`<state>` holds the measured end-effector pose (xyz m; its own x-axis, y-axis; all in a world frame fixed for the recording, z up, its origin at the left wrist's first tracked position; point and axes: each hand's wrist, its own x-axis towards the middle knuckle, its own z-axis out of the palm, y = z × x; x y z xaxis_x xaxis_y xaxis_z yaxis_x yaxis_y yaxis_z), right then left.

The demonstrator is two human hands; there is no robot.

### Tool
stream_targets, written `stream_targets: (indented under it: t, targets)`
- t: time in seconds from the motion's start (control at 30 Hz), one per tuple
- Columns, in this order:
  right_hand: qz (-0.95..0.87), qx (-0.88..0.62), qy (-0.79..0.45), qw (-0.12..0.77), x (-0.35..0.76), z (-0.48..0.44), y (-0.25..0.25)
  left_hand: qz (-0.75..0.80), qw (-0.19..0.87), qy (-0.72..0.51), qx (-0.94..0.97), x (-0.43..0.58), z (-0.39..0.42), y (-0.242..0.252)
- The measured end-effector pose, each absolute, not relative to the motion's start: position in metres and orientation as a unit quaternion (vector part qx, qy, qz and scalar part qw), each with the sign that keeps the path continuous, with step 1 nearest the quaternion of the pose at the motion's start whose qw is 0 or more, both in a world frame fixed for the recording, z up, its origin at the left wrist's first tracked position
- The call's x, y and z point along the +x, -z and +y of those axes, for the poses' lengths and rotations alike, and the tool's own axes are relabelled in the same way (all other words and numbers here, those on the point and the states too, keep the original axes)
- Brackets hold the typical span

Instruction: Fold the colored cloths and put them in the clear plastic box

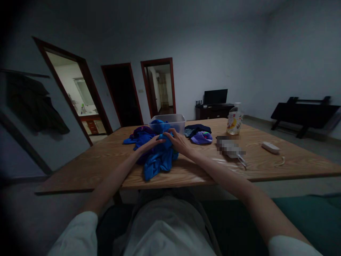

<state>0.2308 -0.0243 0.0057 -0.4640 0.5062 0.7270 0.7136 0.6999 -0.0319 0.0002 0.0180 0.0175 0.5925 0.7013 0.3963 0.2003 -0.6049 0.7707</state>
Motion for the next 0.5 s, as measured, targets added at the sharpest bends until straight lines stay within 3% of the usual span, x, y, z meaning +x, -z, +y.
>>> stream_targets:
  t: [0.2,0.33,0.5]
  targets:
    - [-0.843,-0.322,0.064,0.425,0.223,-0.035,-0.013,0.295,0.432,-0.381,0.762,-0.004,0.018,-0.015]
    - [-0.856,-0.254,-0.079,0.444,0.229,-0.025,-0.016,0.298,0.473,-0.403,0.724,-0.008,0.026,-0.013]
    - [-0.814,-0.310,-0.242,0.427,0.240,-0.014,-0.014,0.296,0.470,-0.426,0.714,-0.012,0.031,-0.015]
